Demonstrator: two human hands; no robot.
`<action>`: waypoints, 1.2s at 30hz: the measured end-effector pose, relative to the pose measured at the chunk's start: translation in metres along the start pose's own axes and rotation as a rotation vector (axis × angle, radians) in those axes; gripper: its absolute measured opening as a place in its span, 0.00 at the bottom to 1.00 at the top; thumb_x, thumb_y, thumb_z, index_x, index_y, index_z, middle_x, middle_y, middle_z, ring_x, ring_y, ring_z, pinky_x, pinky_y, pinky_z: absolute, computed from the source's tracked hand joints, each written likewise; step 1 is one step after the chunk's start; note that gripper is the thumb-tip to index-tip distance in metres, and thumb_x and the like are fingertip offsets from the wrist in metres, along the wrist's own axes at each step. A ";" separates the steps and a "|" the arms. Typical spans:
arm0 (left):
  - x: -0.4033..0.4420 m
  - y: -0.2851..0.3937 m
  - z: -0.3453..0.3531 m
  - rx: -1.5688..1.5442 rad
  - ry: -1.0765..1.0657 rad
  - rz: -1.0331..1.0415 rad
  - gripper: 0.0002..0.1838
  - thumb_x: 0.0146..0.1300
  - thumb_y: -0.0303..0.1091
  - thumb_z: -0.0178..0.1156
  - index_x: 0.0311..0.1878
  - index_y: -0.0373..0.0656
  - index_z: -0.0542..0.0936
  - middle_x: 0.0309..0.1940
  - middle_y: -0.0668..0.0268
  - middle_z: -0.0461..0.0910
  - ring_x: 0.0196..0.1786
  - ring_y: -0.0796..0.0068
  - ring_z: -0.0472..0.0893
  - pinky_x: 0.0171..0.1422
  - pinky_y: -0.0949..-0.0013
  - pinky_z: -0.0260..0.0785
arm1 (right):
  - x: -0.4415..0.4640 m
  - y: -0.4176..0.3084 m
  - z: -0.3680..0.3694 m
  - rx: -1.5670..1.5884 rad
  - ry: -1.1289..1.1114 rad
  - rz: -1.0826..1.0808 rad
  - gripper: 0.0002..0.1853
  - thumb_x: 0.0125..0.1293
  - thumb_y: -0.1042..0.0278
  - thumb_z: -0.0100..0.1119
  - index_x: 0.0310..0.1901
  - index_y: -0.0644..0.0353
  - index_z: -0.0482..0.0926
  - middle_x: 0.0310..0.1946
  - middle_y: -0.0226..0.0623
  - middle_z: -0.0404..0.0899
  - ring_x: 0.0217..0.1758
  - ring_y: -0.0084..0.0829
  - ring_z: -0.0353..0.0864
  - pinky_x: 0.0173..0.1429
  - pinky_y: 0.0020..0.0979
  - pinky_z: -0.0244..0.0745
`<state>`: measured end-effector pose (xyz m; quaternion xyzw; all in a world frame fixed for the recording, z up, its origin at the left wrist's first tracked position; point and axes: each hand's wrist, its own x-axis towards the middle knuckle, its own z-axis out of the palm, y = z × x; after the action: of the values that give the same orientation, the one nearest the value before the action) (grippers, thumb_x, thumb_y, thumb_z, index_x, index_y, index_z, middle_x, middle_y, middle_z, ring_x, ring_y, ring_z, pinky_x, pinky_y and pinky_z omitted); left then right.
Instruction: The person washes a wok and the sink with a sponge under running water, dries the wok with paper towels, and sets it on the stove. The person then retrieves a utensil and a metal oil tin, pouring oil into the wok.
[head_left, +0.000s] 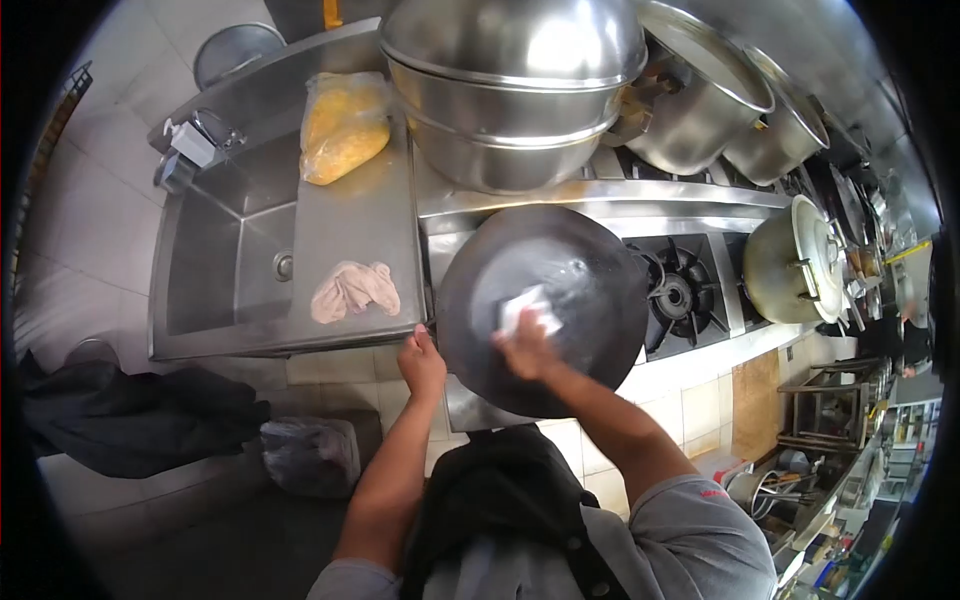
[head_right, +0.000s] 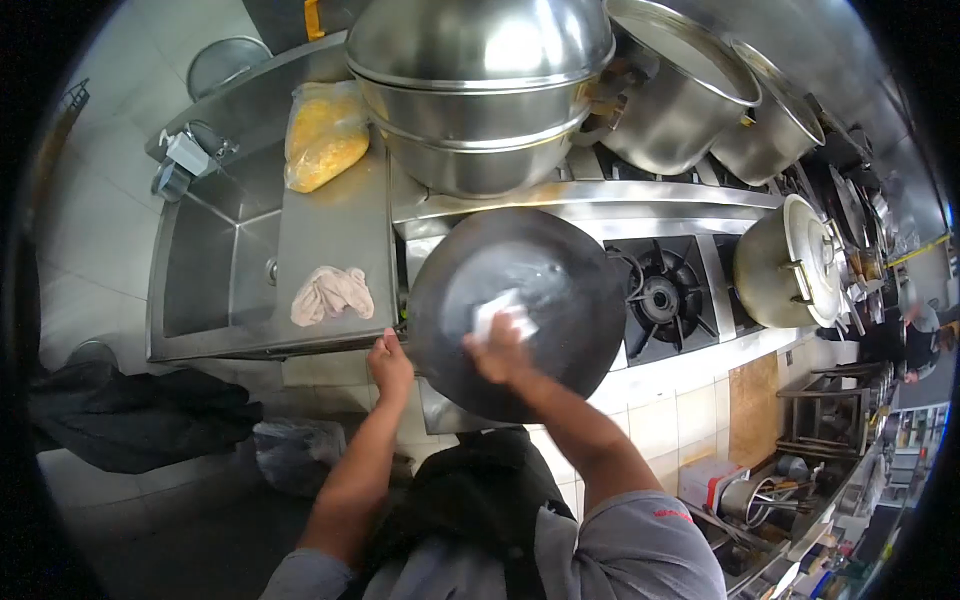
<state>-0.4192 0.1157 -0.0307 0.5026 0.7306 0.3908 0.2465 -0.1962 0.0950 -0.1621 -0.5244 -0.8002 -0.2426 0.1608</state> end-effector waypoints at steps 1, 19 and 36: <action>-0.001 -0.002 0.000 0.017 0.016 -0.003 0.25 0.71 0.45 0.44 0.25 0.33 0.73 0.19 0.49 0.73 0.25 0.49 0.74 0.32 0.54 0.62 | 0.028 -0.031 -0.048 0.506 -0.475 0.158 0.42 0.70 0.36 0.23 0.71 0.68 0.44 0.72 0.60 0.38 0.77 0.47 0.35 0.76 0.43 0.35; 0.000 -0.004 0.005 -0.001 0.082 -0.004 0.27 0.71 0.48 0.44 0.23 0.33 0.71 0.17 0.51 0.71 0.24 0.49 0.71 0.34 0.54 0.62 | 0.060 -0.011 -0.173 1.316 -1.243 0.197 0.46 0.68 0.30 0.20 0.71 0.67 0.41 0.74 0.51 0.31 0.78 0.41 0.28 0.77 0.39 0.29; 0.004 -0.007 0.008 -0.013 0.104 -0.062 0.25 0.71 0.45 0.44 0.26 0.32 0.74 0.20 0.49 0.73 0.27 0.48 0.72 0.36 0.54 0.62 | 0.018 0.058 -0.191 1.015 -1.406 0.195 0.43 0.68 0.31 0.23 0.69 0.62 0.53 0.73 0.46 0.43 0.77 0.41 0.39 0.76 0.39 0.41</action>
<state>-0.4187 0.1202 -0.0407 0.4571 0.7551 0.4133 0.2235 -0.1502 0.0217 0.0186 -0.4837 -0.6769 0.5379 -0.1362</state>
